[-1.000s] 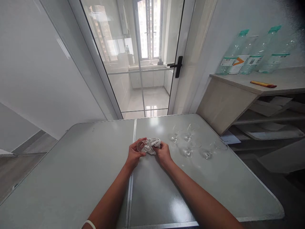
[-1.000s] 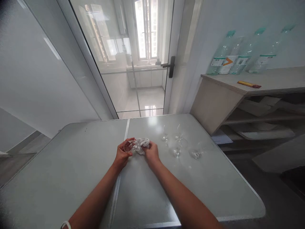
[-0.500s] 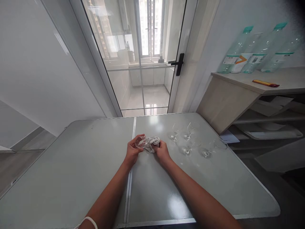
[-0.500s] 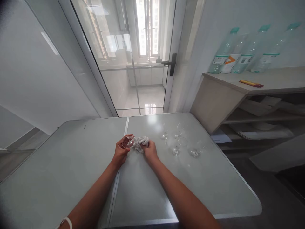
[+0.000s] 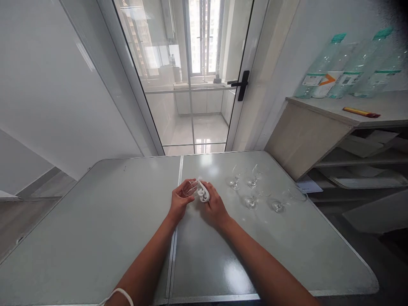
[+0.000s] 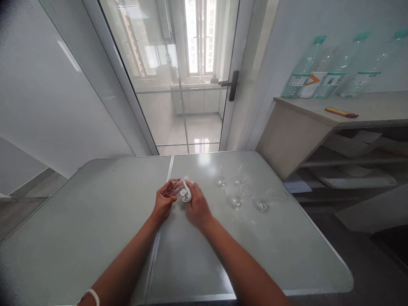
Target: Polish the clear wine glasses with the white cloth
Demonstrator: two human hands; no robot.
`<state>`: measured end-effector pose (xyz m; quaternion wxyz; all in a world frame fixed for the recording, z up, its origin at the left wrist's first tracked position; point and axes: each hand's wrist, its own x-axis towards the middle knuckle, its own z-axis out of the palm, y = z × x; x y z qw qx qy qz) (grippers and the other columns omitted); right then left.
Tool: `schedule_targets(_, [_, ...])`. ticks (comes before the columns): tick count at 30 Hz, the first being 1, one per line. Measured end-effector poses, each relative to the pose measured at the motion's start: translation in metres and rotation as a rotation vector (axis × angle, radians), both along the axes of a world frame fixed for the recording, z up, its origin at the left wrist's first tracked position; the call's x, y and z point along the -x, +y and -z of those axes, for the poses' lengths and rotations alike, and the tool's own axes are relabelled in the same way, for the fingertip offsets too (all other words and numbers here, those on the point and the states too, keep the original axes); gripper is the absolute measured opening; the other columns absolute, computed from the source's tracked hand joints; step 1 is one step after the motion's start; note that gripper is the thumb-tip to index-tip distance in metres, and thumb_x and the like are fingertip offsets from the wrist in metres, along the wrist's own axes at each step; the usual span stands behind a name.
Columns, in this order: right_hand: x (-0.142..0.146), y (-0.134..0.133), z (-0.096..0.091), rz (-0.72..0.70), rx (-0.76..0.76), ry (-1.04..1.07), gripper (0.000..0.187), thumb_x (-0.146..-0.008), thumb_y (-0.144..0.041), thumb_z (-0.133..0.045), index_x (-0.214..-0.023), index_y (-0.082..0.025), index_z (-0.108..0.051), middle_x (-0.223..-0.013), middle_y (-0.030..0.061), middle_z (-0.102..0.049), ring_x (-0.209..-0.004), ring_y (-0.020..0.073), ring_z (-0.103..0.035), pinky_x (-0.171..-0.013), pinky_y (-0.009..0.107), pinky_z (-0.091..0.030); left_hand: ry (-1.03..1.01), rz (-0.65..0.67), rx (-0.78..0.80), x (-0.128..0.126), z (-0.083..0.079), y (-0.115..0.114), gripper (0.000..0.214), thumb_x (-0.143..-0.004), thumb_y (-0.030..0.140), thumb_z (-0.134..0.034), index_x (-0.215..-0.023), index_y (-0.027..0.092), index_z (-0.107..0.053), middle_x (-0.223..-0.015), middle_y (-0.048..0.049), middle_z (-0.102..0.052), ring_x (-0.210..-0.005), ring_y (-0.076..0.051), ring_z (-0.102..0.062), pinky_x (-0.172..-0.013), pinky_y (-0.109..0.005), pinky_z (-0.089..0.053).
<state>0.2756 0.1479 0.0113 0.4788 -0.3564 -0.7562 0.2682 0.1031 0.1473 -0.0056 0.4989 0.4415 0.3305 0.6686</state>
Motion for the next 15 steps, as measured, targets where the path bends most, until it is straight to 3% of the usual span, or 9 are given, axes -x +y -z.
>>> schedule_targets(3, [0.001,0.0,0.003,-0.066,-0.001,-0.134,0.062,-0.081,-0.005,-0.043,-0.14,-0.019,-0.054,-0.134,0.0116,-0.066,-0.127,0.0262,-0.058,-0.117,0.048,-0.038,-0.061,-0.015,-0.008,0.002,0.004,0.0,0.078,-0.055,0.049,-0.099,-0.123,0.021,-0.074,-0.132,-0.0162,-0.071,-0.122,-0.034,-0.067,-0.109,-0.05,-0.052])
schedule_targets(6, [-0.001,-0.001,0.004,0.032,0.016,-0.126,0.051,-0.075,-0.005,-0.044,-0.12,-0.018,-0.064,-0.111,0.011,-0.07,-0.104,0.0259,-0.062,-0.097,0.04,-0.049,-0.075,-0.001,0.004,0.004,0.007,0.001,0.077,-0.056,0.05,-0.098,-0.124,0.022,-0.074,-0.131,-0.0167,-0.072,-0.117,-0.032,-0.07,-0.102,-0.048,-0.055])
schedule_targets(10, [-0.009,-0.003,-0.003,0.186,-0.022,-0.183,0.038,-0.067,-0.005,-0.045,-0.096,-0.019,-0.065,-0.097,0.0097,-0.066,-0.093,0.0254,-0.061,-0.087,0.035,-0.049,-0.098,-0.052,0.008,0.005,0.007,0.002,0.073,-0.062,0.047,-0.097,-0.128,0.024,-0.073,-0.131,-0.0145,-0.072,-0.116,-0.029,-0.069,-0.099,-0.041,-0.055])
schedule_targets(12, [-0.012,-0.006,-0.012,0.124,-0.013,-0.349,0.034,-0.068,-0.005,-0.047,-0.09,-0.02,-0.067,-0.105,0.0092,-0.066,-0.086,0.0223,-0.062,-0.08,0.032,-0.048,-0.111,-0.1,0.01,0.006,0.005,0.002,0.07,-0.065,0.044,-0.096,-0.128,0.026,-0.072,-0.133,-0.0129,-0.07,-0.119,-0.027,-0.066,-0.098,-0.036,-0.054])
schedule_targets(15, [-0.012,-0.014,-0.027,-0.058,0.012,-0.648,0.041,-0.074,-0.009,-0.053,-0.106,-0.026,-0.072,-0.138,0.006,-0.06,-0.077,0.0163,-0.066,-0.072,0.028,-0.048,-0.101,-0.129,-0.003,0.006,0.004,0.002,0.071,-0.064,0.047,-0.095,-0.128,0.025,-0.073,-0.132,-0.0122,-0.069,-0.118,-0.025,-0.063,-0.094,-0.033,-0.054])
